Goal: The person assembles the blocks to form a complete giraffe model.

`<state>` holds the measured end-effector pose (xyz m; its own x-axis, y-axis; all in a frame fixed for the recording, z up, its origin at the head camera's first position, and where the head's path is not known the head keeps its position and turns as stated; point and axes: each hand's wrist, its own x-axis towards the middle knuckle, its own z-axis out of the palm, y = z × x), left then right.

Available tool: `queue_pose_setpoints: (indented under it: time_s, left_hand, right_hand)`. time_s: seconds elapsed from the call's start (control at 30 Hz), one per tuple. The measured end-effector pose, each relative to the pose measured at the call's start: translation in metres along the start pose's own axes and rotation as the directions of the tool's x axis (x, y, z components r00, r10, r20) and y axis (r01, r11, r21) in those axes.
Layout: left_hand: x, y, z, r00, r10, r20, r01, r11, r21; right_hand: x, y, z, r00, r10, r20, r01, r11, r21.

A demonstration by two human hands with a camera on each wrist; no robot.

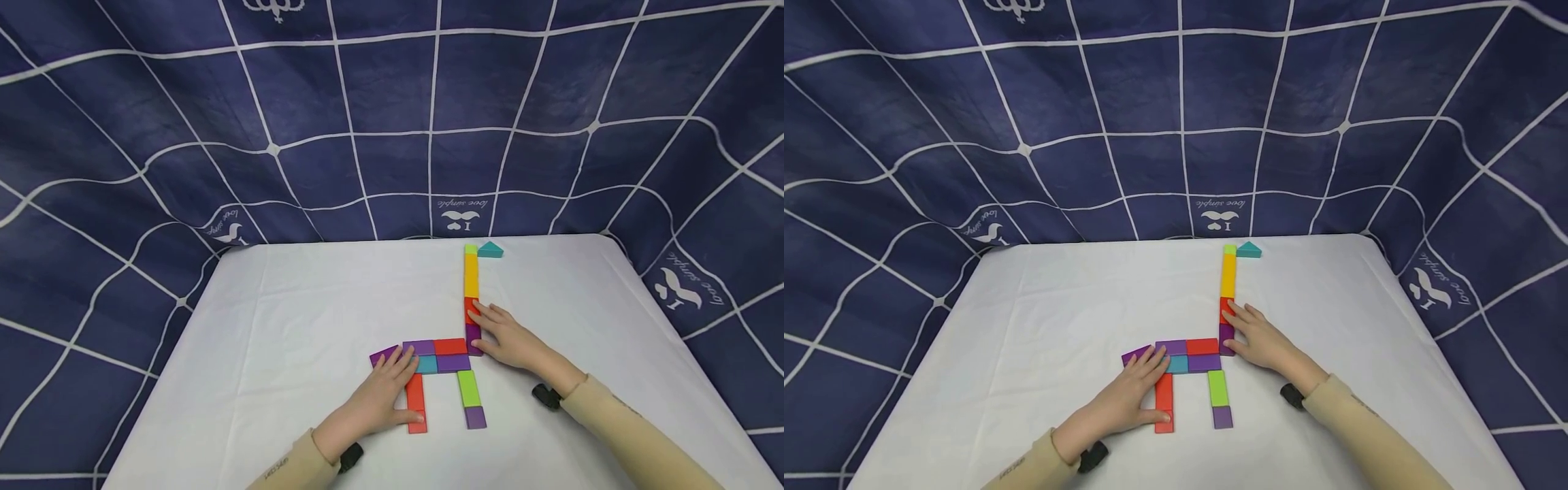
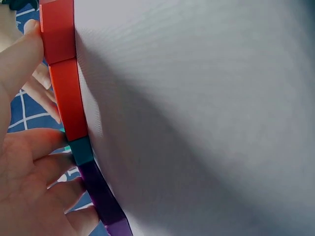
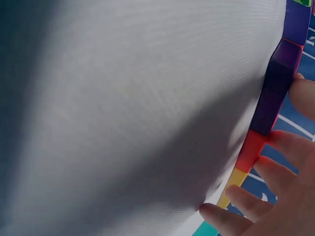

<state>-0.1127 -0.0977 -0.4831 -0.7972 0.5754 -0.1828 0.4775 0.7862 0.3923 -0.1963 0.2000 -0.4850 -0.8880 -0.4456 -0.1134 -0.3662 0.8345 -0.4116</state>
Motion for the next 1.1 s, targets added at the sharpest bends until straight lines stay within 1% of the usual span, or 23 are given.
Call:
queue_pose_setpoints:
  time_s: [0.13,0.27,0.37,0.5,0.6,0.67,0.9,1.1]
  left_hand:
    - [0.0,0.0,0.001,1.0,0.001,-0.001,-0.001,1.0,0.001]
    - [0.001,0.0,0.001,1.0,0.001,0.002,-0.001,1.0,-0.003]
    - [0.001,0.0,0.0,1.0,-0.001,0.009,0.001,1.0,0.003]
    - [0.001,0.001,-0.001,1.0,-0.005,0.02,0.005,1.0,0.008]
    - [0.001,0.001,-0.001,1.0,-0.007,0.021,0.007,1.0,0.003]
    - [0.002,0.001,-0.002,1.0,-0.009,0.015,0.009,1.0,-0.002]
    - [0.002,0.001,-0.002,1.0,-0.01,0.013,0.01,1.0,0.002]
    - [0.001,0.001,0.0,1.0,-0.004,0.008,0.004,1.0,0.003]
  right_hand:
    - [-0.001,0.0,0.002,1.0,-0.005,-0.031,0.005,1.0,0.002]
    - [-0.006,-0.006,0.003,0.997,-0.026,-0.076,0.026,1.0,-0.007]
    - [-0.013,-0.016,0.005,0.994,-0.067,-0.085,0.067,0.998,-0.009]
    - [-0.025,-0.029,0.009,0.989,-0.146,-0.031,0.146,0.989,0.015]
    - [-0.034,-0.036,0.014,0.98,-0.2,0.019,0.2,0.98,0.011]
    - [-0.037,-0.039,0.015,0.975,-0.218,0.037,0.219,0.976,-0.009]
    - [-0.041,-0.042,0.018,0.975,-0.207,0.082,0.212,0.976,-0.051]
    - [-0.046,-0.042,0.019,0.968,-0.219,0.126,0.226,0.973,-0.039]
